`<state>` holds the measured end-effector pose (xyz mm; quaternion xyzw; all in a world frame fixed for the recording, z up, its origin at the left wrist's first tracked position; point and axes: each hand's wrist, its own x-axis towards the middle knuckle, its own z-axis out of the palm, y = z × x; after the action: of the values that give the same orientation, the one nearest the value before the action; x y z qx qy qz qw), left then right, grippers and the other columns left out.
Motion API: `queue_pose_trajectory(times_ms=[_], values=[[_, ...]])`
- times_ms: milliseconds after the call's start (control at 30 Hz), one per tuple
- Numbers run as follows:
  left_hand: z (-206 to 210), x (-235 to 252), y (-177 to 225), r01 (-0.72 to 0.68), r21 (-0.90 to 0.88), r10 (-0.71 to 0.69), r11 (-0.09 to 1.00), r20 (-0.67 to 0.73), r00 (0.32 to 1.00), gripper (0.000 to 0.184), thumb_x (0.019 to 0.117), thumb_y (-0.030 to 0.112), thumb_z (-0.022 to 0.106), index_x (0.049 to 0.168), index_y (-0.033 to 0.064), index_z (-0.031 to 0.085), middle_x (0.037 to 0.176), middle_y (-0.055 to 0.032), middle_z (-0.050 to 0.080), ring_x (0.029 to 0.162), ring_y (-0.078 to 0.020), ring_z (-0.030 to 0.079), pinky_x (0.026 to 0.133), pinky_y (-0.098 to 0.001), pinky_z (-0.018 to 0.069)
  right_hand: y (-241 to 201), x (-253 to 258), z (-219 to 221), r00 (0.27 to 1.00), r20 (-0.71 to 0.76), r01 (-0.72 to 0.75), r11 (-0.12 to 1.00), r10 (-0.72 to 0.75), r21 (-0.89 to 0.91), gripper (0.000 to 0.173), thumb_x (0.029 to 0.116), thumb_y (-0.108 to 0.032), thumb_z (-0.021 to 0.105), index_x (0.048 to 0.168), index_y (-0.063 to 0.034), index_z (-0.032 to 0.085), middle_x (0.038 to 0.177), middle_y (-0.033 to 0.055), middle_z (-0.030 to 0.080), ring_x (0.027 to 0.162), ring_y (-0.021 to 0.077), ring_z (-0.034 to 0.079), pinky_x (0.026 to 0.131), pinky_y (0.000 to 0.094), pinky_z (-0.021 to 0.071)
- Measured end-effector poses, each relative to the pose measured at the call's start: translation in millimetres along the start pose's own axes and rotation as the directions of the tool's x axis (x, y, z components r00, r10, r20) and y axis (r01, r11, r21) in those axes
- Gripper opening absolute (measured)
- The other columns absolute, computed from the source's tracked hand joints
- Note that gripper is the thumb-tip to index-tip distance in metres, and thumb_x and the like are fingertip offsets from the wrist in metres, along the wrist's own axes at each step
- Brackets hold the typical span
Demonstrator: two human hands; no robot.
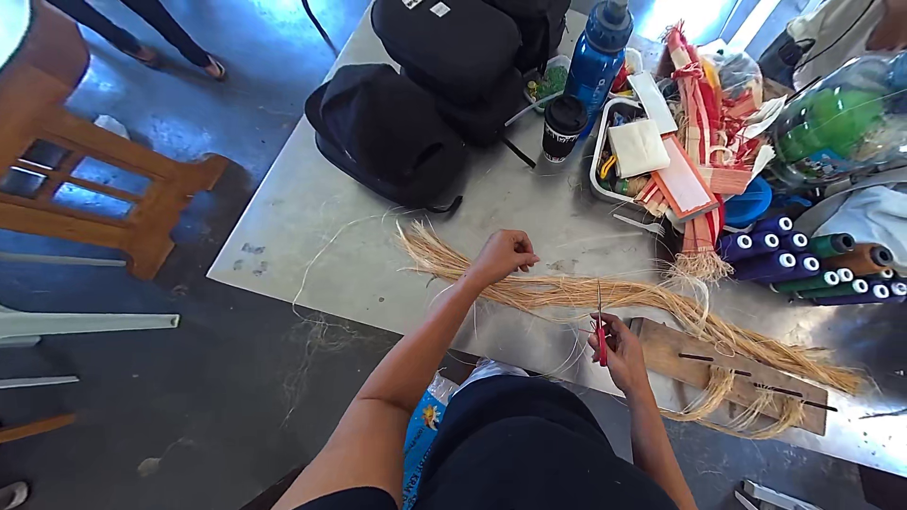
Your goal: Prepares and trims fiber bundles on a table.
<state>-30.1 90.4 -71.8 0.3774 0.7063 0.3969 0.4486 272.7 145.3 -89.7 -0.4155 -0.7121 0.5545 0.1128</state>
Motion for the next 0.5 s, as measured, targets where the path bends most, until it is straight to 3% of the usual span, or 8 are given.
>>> queue_pose_trajectory(times_ms=[133,333,500], values=[[9.5,-17.5,8.7,-0.063,0.04,0.062,0.997,0.014,0.998,0.01,0.094,0.004,0.072,0.092,-0.0041,0.066,0.076,-0.0092,0.068,0.066,-0.0134,0.067,0.068,-0.0311,0.0569,-10.0,13.4,-2.7,0.999,0.037,-0.011,0.997,0.014,-0.07,0.054,0.0915,-0.028,0.071,0.132,0.0053,0.058,0.09,0.0064,0.067,0.064,0.0057,0.061,0.059,0.0225,0.0538],[20.9,-31.6,15.5,-0.048,0.128,0.046,0.991,0.019,0.999,0.011,0.0936,0.005,0.073,0.092,-0.0035,0.066,0.076,-0.0092,0.066,0.066,-0.0144,0.065,0.069,-0.032,0.0558,-5.8,25.3,-3.8,0.997,0.073,0.006,1.0,-0.007,0.018,0.056,0.092,-0.035,0.068,0.129,0.005,0.059,0.087,0.0027,0.066,0.062,0.0045,0.061,0.058,0.0218,0.0546],[26.0,-35.6,16.5,-0.061,0.185,0.055,0.981,0.041,0.998,0.011,0.0948,0.006,0.072,0.091,-0.0031,0.067,0.076,-0.0094,0.066,0.067,-0.0154,0.064,0.069,-0.0337,0.0553,-6.4,24.0,-3.4,0.997,0.063,0.04,0.989,-0.049,0.142,0.048,0.0908,-0.025,0.07,0.125,0.006,0.06,0.083,0.0,0.067,0.058,0.0024,0.06,0.054,0.0197,0.0542]])
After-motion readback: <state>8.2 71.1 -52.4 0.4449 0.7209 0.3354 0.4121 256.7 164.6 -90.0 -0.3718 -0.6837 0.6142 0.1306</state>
